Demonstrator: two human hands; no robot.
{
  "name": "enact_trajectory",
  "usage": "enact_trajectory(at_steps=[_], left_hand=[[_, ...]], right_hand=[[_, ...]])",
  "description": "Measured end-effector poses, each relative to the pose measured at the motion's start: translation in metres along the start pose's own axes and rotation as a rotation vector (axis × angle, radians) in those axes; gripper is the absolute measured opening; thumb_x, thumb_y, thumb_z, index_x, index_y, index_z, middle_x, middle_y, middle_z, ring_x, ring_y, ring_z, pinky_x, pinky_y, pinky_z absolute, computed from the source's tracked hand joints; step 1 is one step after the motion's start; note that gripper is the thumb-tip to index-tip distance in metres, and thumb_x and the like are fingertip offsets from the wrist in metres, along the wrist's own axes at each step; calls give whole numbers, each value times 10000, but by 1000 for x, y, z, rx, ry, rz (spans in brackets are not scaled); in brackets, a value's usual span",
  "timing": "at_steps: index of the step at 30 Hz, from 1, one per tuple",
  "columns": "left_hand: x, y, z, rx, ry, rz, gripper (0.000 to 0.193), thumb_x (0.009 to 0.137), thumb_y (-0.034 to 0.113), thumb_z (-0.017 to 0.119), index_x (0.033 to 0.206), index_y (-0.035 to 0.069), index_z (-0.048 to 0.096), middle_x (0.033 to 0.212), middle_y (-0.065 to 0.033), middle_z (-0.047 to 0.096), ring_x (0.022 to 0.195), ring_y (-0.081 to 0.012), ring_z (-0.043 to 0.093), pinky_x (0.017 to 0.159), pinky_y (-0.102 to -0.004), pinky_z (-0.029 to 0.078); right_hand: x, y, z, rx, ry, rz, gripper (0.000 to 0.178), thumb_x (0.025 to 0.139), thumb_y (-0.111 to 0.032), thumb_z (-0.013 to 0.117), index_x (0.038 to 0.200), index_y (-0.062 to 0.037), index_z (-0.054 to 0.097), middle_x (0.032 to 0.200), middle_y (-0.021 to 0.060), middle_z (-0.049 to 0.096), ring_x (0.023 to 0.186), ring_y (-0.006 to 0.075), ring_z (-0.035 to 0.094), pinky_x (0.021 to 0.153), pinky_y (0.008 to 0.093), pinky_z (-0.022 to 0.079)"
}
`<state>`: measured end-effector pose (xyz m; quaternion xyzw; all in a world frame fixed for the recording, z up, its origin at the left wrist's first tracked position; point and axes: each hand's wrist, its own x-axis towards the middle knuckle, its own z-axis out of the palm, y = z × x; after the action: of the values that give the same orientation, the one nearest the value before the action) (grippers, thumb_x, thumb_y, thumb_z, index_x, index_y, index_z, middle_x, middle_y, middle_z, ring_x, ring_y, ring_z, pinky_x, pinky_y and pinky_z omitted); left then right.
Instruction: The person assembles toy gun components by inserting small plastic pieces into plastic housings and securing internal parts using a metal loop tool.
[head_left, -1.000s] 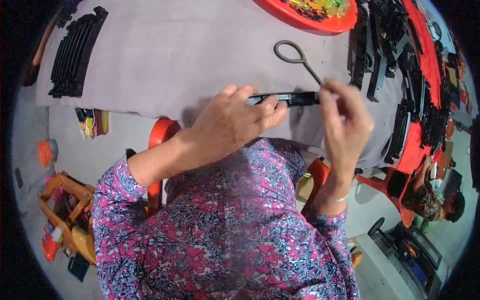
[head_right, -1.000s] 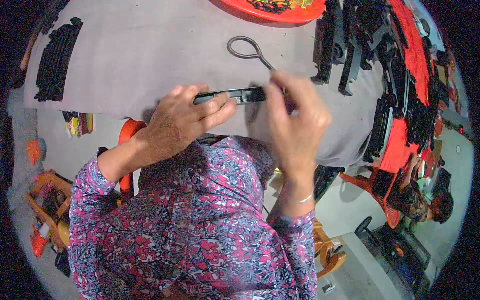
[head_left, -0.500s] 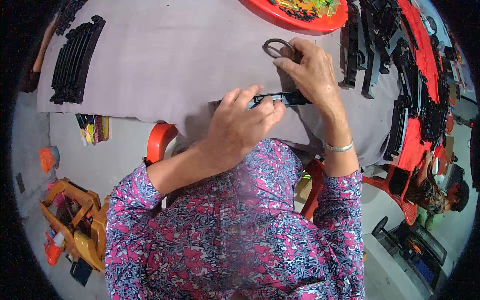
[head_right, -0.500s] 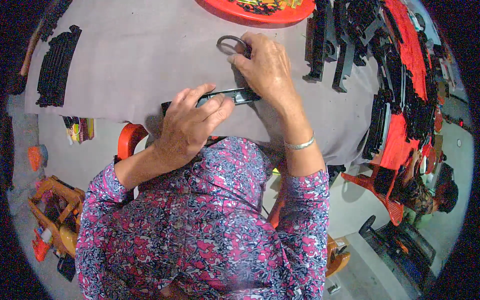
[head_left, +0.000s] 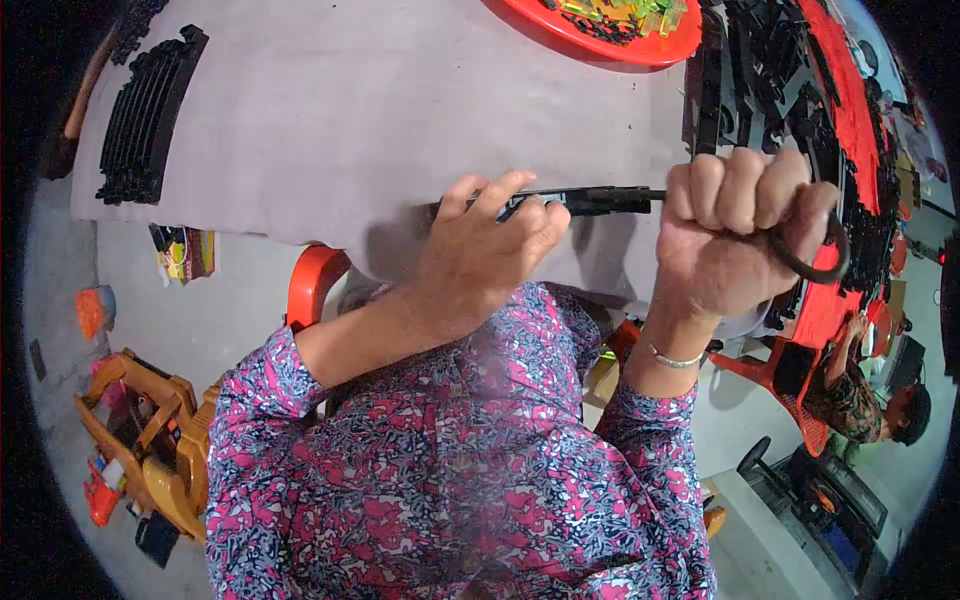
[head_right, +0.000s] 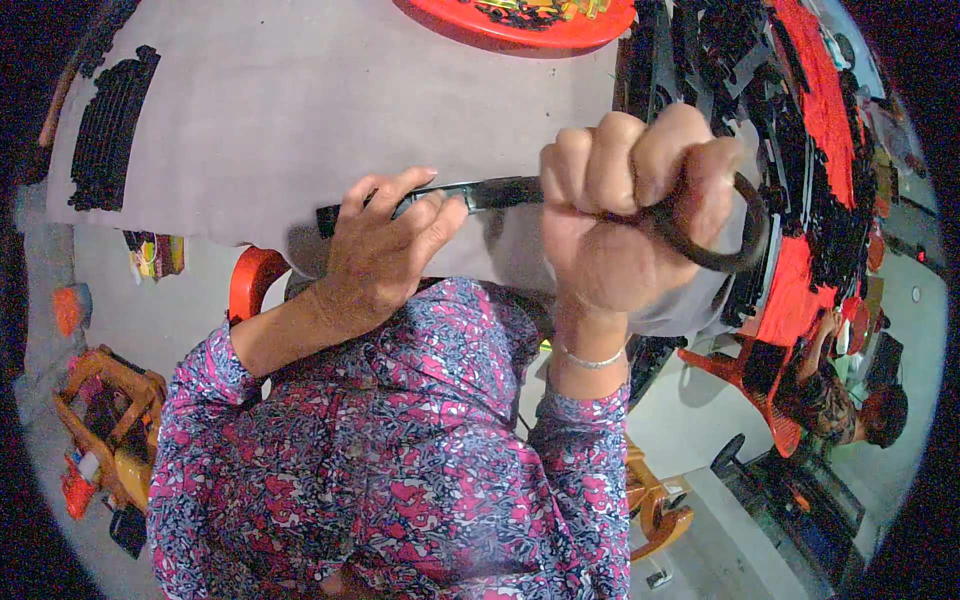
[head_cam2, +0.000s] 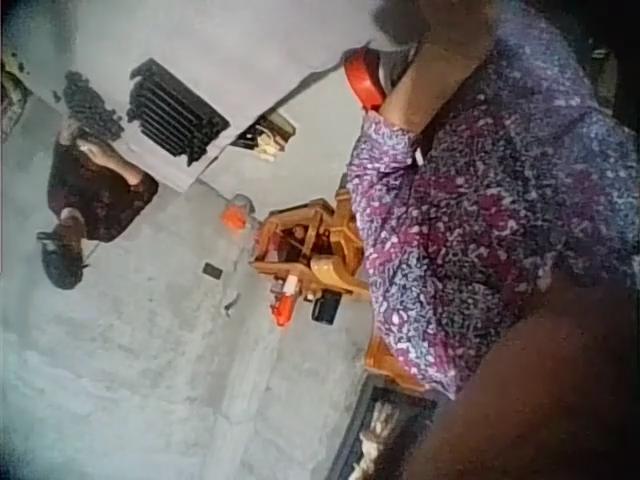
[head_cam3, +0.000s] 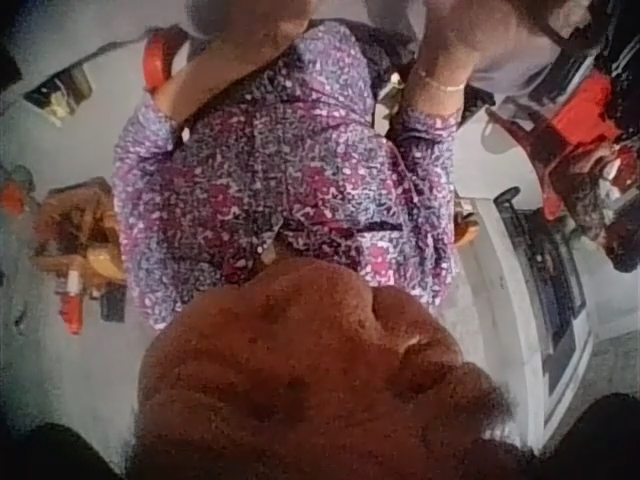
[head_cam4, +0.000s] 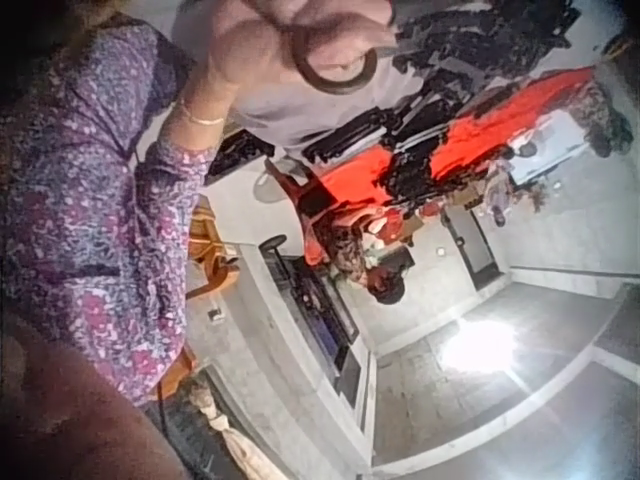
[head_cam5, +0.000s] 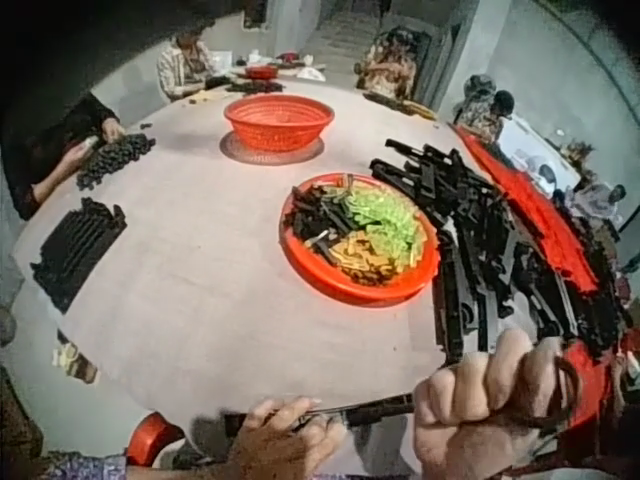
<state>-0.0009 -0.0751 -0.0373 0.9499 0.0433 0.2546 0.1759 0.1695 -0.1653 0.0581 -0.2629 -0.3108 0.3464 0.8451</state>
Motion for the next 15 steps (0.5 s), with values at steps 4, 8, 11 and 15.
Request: enact_trajectory(at_steps=[4, 8, 11, 15], left_hand=[[3, 1, -1, -32, 6, -24, 410, 794, 109, 619, 1203, 86, 626, 1103, -40, 577, 1234, -240, 497, 984, -465, 362], [6, 3, -3, -30, 14, -39, 431, 757, 84, 657, 1187, 86, 626, 1061, -30, 579, 1214, -235, 511, 985, -468, 362], [8, 4, -5, -16, -9, -49, 449, 734, 73, 677, 1181, 90, 627, 1039, -27, 573, 1197, -231, 523, 990, -475, 359], [9, 4, -4, -48, 10, -40, 470, 710, 64, 706, 1173, 90, 630, 1009, -21, 569, 1180, -225, 547, 1007, -483, 351]], right_hand=[[-10, 19, -14, 23, -1, 44, 470, 1027, -469, 421, 701, -143, 331, 562, -56, 231, 483, 90, 213, 487, 284, 205], [-11, 26, -18, 54, 5, 19, 440, 1011, -418, 479, 698, -134, 355, 559, -54, 232, 469, 93, 211, 487, 299, 220], [-11, 29, -22, -9, -1, 93, 442, 992, -397, 516, 681, -124, 361, 554, -46, 243, 463, 93, 222, 492, 300, 221], [-12, 31, -25, 46, 2, 100, 452, 994, -404, 506, 672, -121, 364, 550, -43, 263, 463, 94, 216, 497, 297, 213]])
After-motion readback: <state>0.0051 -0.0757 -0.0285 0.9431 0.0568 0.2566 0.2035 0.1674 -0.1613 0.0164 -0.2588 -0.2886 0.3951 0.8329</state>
